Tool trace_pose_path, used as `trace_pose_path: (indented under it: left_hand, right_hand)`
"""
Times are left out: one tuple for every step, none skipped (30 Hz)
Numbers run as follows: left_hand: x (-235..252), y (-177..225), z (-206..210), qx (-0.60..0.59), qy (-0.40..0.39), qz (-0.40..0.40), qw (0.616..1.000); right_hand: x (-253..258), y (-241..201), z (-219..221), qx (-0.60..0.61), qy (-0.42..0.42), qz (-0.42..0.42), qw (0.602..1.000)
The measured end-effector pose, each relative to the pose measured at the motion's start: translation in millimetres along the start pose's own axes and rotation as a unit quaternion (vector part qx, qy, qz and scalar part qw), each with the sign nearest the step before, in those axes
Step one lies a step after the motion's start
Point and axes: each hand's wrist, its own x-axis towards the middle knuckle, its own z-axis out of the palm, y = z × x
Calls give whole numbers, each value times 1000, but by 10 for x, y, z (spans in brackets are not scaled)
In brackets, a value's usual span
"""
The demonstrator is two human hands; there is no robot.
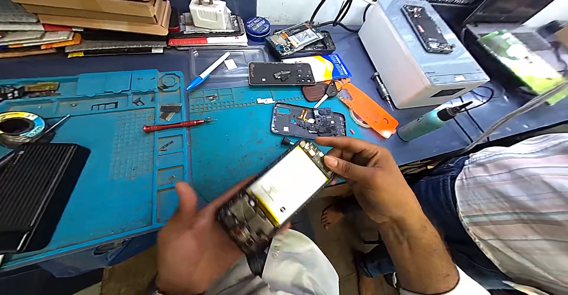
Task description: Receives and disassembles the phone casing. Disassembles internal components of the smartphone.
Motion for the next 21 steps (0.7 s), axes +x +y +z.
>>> trace_pose_path:
  left_hand:
    - [16,15,31,-28,4,35,999]
    - [46,14,50,-45,-1,65,997]
    - [84,2,69,-41,-6,92,995]
    - [130,-11,83,-26,-15,114,993]
    - [180,-29,100,1,-20,133,991]
    - [226,-52,115,35,-19,151,988]
    - [267,-80,122,68,-17,168,983]
    - [304,-112,120,101,-18,185,977]
    - [334,-150,112,128,-15,203,971]
    - [358,-187,104,147,-6,213,966]
    - [379,-216,108,159,10,214,964]
    - [399,-231,117,164,22,210,964]
    - [414,-230,122,165,26,203,965]
    - [423,-223,117,167,34,196,966]
    - [425,-216,105,175,51,191,965]
    - [425,-199,82,178,56,186,965]
    - [427,-179,67,183,58,181,965]
    - [431,-157,57,186,52,176,965]
    - [436,-138,46,190,41,169,966]
    - [444,-126,34,198,31,161,966]
    - [455,-118,22,208,24,152,966]
  right_hand:
    - [-29,24,21,27,22,4,999]
    - [-66,52,64,53,35,8,998]
    - [-107,81,129,81,40,11,996]
    - [-153,112,209,109,39,13,993]
    - [-202,143,294,130,33,13,991]
    - [-252,178,386,144,28,12,989]
    - [-296,221,484,153,24,10,988]
    - [-332,269,581,166,23,7,986]
    - [-358,318,673,182,23,5,983]
    - [-380,357,754,195,26,6,980]
    - [-397,386,823,205,33,9,978]
    - [-409,406,875,211,43,13,977]
    - [-418,422,902,211,50,16,976]
    - [-425,435,903,208,52,15,977]
    - [-432,448,882,199,49,11,979]
    - [-434,459,844,187,43,4,981]
    - [-431,464,805,176,39,1,984]
    - [-426,465,772,170,39,3,985]
    - [-421,469,750,167,41,7,985]
    - [-414,476,739,165,45,10,985]
    - [-406,486,739,164,53,12,985]
